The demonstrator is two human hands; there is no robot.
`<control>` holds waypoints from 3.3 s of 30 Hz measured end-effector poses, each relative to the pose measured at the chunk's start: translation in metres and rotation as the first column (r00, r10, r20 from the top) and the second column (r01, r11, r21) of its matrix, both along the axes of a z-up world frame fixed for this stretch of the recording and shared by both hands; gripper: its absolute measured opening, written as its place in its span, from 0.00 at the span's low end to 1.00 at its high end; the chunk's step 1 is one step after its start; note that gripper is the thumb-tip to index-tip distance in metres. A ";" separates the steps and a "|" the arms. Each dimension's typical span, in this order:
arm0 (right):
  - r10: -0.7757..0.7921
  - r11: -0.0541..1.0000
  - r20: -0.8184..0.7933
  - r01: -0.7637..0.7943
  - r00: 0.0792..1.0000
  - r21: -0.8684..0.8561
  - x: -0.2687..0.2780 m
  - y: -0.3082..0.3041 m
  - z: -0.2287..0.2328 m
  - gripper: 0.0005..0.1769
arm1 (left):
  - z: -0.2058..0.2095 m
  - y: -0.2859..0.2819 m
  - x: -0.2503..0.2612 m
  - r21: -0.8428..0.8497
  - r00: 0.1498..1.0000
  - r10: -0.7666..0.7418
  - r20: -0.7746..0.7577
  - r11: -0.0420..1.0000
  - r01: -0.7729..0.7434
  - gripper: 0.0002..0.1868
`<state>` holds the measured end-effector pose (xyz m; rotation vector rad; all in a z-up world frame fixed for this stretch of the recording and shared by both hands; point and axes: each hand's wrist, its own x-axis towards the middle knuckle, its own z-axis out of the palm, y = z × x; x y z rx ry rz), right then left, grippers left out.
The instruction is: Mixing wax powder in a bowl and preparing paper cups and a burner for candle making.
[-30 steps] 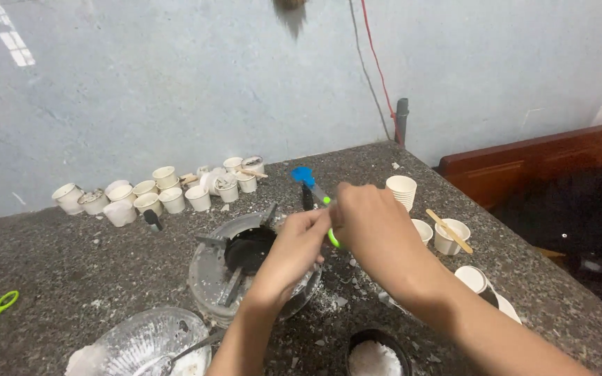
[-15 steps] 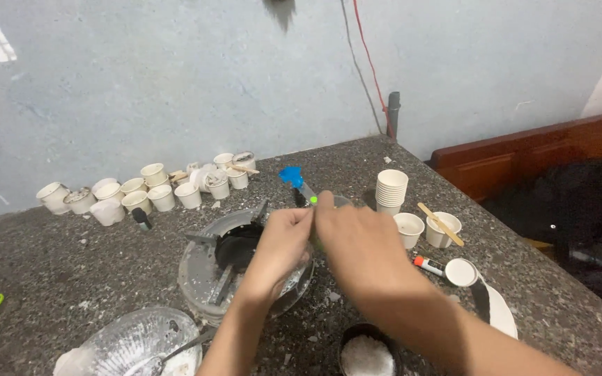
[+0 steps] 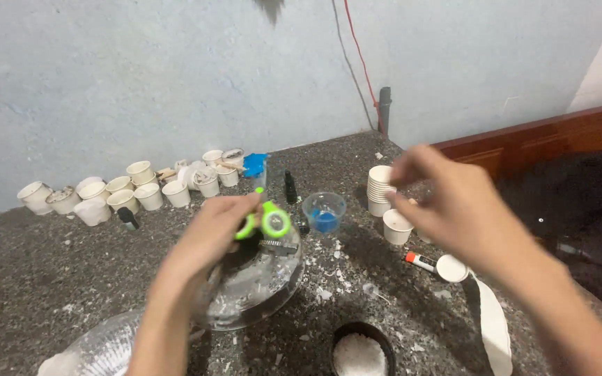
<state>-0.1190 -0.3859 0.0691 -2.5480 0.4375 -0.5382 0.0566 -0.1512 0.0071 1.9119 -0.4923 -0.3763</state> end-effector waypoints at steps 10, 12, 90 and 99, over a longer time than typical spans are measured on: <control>-0.041 0.980 -0.528 -0.069 0.848 -0.188 0.022 -0.085 -0.116 0.12 | 0.020 0.069 0.016 0.088 0.994 0.069 0.080 0.993 -0.076 0.26; -0.127 0.885 -0.529 -0.144 0.839 -0.442 0.032 -0.100 -0.142 0.15 | 0.032 0.082 0.006 0.142 0.980 0.173 0.102 0.972 -0.187 0.28; -0.139 0.835 0.230 -0.011 0.963 0.551 -0.019 -0.127 -0.075 0.36 | 0.048 0.054 -0.034 0.743 0.898 0.076 0.433 0.533 -0.404 0.20; -0.353 0.893 0.101 0.303 0.930 0.334 -0.013 -0.228 -0.138 0.36 | 0.081 0.066 -0.070 0.641 0.873 0.227 0.432 0.604 -0.474 0.19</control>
